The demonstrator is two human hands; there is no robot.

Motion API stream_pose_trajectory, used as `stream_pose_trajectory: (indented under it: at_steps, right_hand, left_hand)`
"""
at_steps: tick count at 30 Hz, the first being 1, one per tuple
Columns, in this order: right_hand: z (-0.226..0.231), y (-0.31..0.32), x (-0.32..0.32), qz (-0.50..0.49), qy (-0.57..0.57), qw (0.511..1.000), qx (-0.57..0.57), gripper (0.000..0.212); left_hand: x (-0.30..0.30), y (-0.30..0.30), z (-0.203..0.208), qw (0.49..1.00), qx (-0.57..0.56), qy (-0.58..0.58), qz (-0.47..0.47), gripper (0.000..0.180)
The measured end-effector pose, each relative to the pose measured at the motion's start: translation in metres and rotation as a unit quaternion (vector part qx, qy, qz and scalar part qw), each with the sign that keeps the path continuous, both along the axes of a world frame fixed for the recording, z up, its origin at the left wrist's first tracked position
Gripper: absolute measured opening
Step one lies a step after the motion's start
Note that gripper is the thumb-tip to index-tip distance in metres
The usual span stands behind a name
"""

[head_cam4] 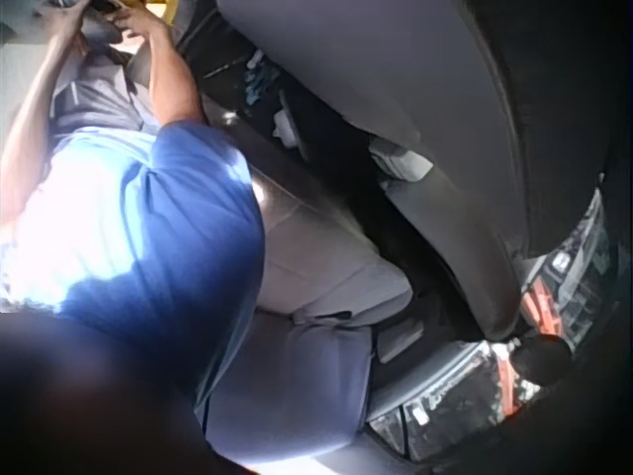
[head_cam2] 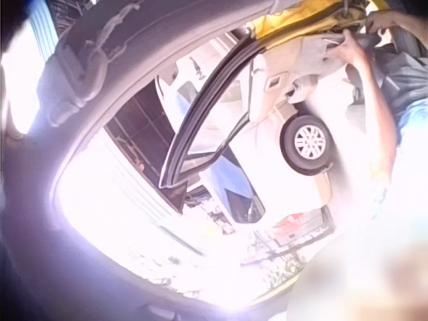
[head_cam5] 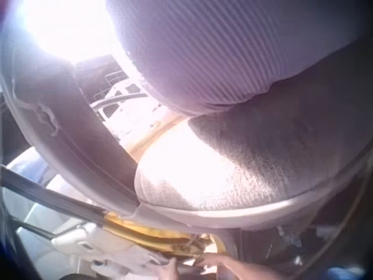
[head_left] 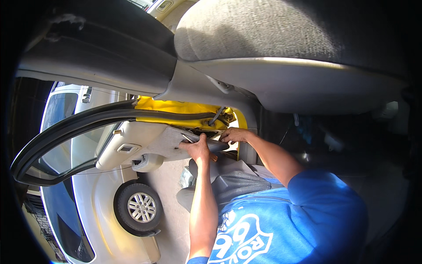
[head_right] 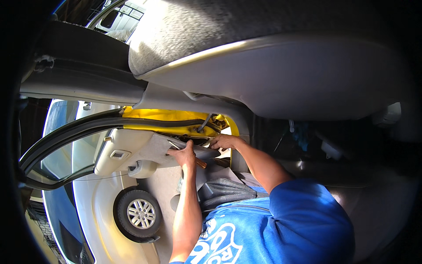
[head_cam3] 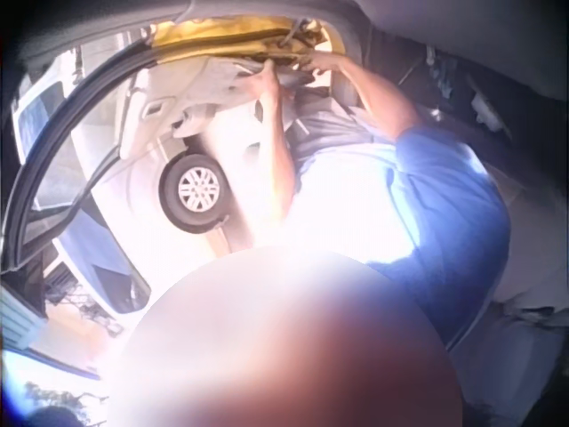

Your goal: The person removes the interior door panel of a yellow car, detaches the door handle, and uses a screwdriver to remove screws. They then reattach the door handle and secure the panel back in place.

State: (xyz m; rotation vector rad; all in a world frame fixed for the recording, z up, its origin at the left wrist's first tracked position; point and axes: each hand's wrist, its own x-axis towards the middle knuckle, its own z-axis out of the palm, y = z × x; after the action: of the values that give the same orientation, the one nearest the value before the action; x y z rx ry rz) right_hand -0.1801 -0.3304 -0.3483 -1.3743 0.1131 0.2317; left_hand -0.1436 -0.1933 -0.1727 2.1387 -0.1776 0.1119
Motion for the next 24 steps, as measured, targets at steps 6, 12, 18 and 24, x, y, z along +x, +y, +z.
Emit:
stream_pose_trajectory:
  at_steps: [6, 12, 18, 24]
  right_hand:
    - [-0.016, 0.005, -0.005, -0.079, -0.018, 0.982, -0.170, 0.054]
    - [-0.011, 0.045, -0.004, -0.352, 0.003, 0.914, -0.204, 0.039]
    - [-0.049, 0.049, 0.010, -0.137, 0.068, 0.925, -0.347, 0.048]
    - [-0.080, 0.038, 0.030, -0.147, 0.168, 0.933, -0.282, 0.067]
  left_hand:
    - [0.006, -0.015, 0.005, 0.998, -0.006, -0.066, -0.023, 0.075]
    - [0.015, 0.030, 0.026, 0.993, -0.036, 0.063, -0.094, 0.056]
    - [0.001, 0.117, 0.067, 0.977, -0.171, 0.115, -0.053, 0.034]
    - [0.032, 0.237, 0.032, 0.952, -0.229, 0.187, 0.080, 0.031]
